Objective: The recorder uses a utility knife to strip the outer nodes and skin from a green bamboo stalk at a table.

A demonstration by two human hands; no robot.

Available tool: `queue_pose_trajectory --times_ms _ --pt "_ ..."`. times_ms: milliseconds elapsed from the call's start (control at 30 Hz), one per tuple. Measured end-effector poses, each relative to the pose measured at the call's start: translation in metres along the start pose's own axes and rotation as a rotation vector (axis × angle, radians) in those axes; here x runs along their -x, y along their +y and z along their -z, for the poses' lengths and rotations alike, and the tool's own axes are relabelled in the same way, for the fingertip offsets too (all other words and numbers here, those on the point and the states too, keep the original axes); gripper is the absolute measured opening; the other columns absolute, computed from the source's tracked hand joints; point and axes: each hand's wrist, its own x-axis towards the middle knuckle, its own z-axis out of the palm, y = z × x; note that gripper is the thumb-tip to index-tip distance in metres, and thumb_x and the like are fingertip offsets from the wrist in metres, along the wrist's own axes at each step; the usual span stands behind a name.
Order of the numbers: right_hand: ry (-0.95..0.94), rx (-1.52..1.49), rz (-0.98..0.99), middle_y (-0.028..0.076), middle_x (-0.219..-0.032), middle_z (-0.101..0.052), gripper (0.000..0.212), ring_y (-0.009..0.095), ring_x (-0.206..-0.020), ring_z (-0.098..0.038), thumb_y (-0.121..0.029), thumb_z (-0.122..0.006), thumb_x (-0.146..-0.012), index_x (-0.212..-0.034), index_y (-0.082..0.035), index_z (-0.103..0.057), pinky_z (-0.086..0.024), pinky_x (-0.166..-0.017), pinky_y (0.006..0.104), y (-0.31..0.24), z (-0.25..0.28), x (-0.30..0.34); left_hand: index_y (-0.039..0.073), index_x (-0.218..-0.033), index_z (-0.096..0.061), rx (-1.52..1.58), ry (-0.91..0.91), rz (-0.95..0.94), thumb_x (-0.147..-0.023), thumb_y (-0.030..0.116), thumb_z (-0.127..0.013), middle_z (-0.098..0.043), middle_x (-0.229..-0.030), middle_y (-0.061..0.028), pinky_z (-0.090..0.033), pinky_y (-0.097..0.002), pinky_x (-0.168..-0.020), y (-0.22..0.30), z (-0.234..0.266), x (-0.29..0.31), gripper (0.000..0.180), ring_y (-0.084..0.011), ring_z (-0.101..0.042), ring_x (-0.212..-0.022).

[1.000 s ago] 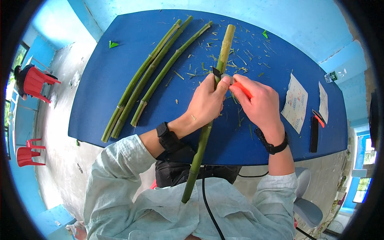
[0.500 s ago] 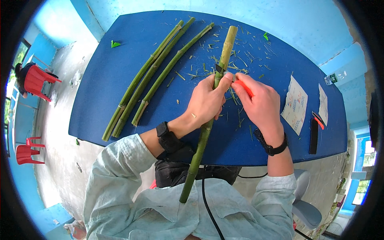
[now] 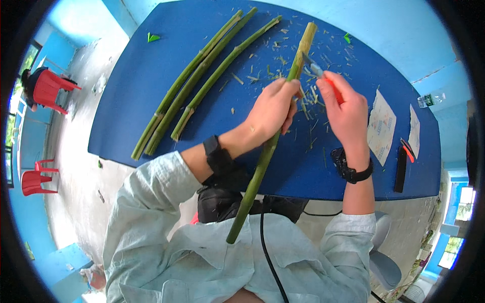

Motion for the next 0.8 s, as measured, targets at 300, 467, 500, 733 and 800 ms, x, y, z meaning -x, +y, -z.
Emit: queue_pose_trajectory --times_ms 300,467,500,733,800 --pt "-0.135 -0.074 -0.002 0.017 -0.086 -0.076 0.034 0.029 -0.070 -0.075 -0.037 -0.075 -0.107 -0.120 -0.006 -0.078 -0.055 -0.063 0.0350 -0.004 0.004 0.003 -0.001 -0.117 -0.059 -0.159 -0.033 -0.051 -0.115 0.033 -0.043 -0.058 -0.074 -0.0063 -0.047 -0.0333 -0.051 -0.003 0.007 -0.012 0.037 -0.0165 -0.057 -0.053" --pt "-0.219 -0.157 -0.054 0.018 -0.087 -0.075 0.032 0.031 -0.070 -0.074 -0.035 -0.074 -0.107 -0.121 -0.006 -0.077 -0.055 -0.063 0.0356 -0.004 0.009 0.001 0.000 -0.121 -0.054 -0.090 -0.076 -0.085 -0.117 0.034 -0.048 -0.059 -0.075 -0.0060 -0.048 -0.0333 -0.049 0.003 0.007 -0.006 0.035 -0.0163 -0.057 -0.052" --pt "-0.237 -0.152 -0.046 0.019 -0.087 -0.075 0.032 0.032 -0.070 -0.074 -0.034 -0.074 -0.107 -0.121 -0.006 -0.077 -0.055 -0.063 0.0358 -0.002 0.011 0.003 0.000 -0.121 -0.053 -0.071 -0.072 -0.081 -0.117 0.033 -0.050 -0.059 -0.075 -0.0060 -0.047 -0.0331 -0.049 0.004 0.004 -0.005 0.033 -0.0160 -0.057 -0.052" --pt "-0.273 -0.136 -0.052 0.020 -0.089 -0.076 0.032 0.033 -0.073 -0.076 -0.033 -0.074 -0.107 -0.121 -0.005 -0.076 -0.056 -0.065 0.0369 0.001 0.013 0.004 0.004 -0.119 -0.047 0.001 -0.068 -0.051 -0.113 0.028 -0.058 -0.058 -0.075 -0.0056 -0.045 -0.0316 -0.047 0.009 0.002 -0.002 0.027 -0.0145 -0.056 -0.053" --pt "-0.295 -0.144 -0.054 0.020 -0.088 -0.076 0.032 0.033 -0.073 -0.076 -0.033 -0.074 -0.107 -0.121 -0.004 -0.076 -0.056 -0.064 0.0368 -0.001 0.014 0.003 0.005 -0.117 -0.047 0.027 -0.085 -0.037 -0.112 0.027 -0.059 -0.056 -0.076 -0.0053 -0.045 -0.0322 -0.047 0.009 0.003 -0.002 0.026 -0.0144 -0.055 -0.054"
